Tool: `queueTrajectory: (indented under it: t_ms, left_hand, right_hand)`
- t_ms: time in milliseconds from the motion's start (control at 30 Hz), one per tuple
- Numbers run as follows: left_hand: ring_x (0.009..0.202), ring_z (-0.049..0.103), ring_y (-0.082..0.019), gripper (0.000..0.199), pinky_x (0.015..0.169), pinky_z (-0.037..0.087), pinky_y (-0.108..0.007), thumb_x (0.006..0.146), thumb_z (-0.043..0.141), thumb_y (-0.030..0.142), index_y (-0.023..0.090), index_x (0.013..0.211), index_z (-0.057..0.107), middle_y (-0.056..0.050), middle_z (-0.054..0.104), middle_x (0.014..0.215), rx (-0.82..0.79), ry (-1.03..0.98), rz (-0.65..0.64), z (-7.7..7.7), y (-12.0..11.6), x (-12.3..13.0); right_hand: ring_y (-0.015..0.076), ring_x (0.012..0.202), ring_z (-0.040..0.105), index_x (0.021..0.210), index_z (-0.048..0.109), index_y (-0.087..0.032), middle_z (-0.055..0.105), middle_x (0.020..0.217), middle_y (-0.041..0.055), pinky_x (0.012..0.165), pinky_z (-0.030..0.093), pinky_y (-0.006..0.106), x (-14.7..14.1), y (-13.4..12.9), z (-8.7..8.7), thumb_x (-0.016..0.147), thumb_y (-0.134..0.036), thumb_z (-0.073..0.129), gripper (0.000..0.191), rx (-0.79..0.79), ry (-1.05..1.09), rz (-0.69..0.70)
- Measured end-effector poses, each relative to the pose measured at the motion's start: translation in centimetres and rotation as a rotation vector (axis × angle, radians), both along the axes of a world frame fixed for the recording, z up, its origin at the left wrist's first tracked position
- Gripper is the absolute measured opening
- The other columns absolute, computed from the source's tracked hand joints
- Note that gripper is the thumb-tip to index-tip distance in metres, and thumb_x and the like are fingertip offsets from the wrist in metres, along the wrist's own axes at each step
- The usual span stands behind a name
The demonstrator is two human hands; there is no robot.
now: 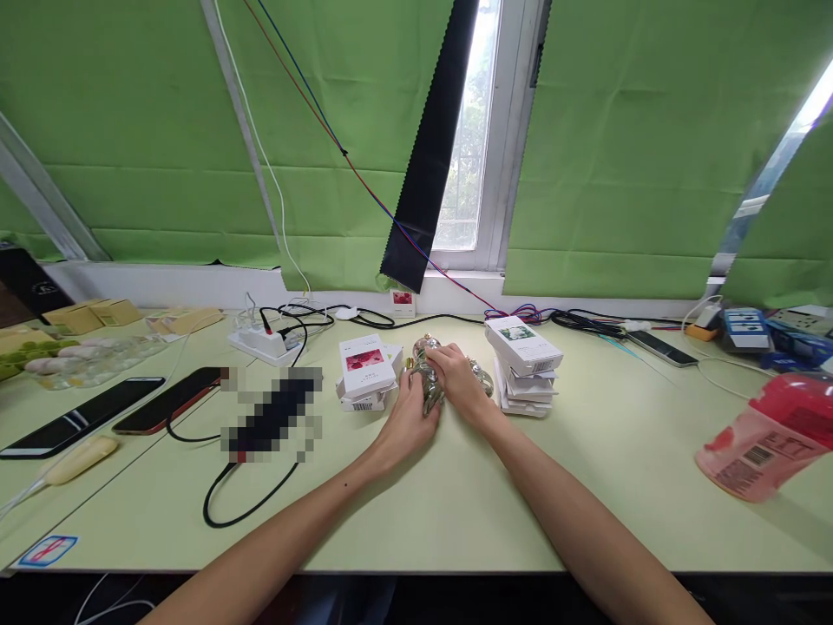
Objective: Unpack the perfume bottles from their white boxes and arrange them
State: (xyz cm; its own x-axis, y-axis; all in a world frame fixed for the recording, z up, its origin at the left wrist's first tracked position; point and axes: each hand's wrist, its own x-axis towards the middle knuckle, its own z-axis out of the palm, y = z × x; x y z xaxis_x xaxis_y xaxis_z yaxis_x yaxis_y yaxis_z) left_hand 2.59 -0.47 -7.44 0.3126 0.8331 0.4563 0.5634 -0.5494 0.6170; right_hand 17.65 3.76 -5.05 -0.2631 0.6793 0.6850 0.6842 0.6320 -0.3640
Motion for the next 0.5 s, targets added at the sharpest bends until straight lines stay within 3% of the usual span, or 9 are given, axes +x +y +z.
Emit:
queueTrajectory:
  t_ms: [500]
  left_hand:
    - [0.121, 0.052, -0.028, 0.026, 0.104, 0.046, -0.048, 0.088, 0.057, 0.028, 0.022, 0.111, 0.045, -0.012, 0.048, 0.126, -0.001, 0.05, 0.024, 0.17, -0.03, 0.09]
  right_hand:
    - [0.024, 0.096, 0.055, 0.119, 0.069, -0.017, 0.073, 0.104, 0.0091, 0.087, 0.049, 0.034, 0.07, -0.3, 0.25, 0.102, -0.015, 0.048, 0.026, -0.022, -0.044, -0.045]
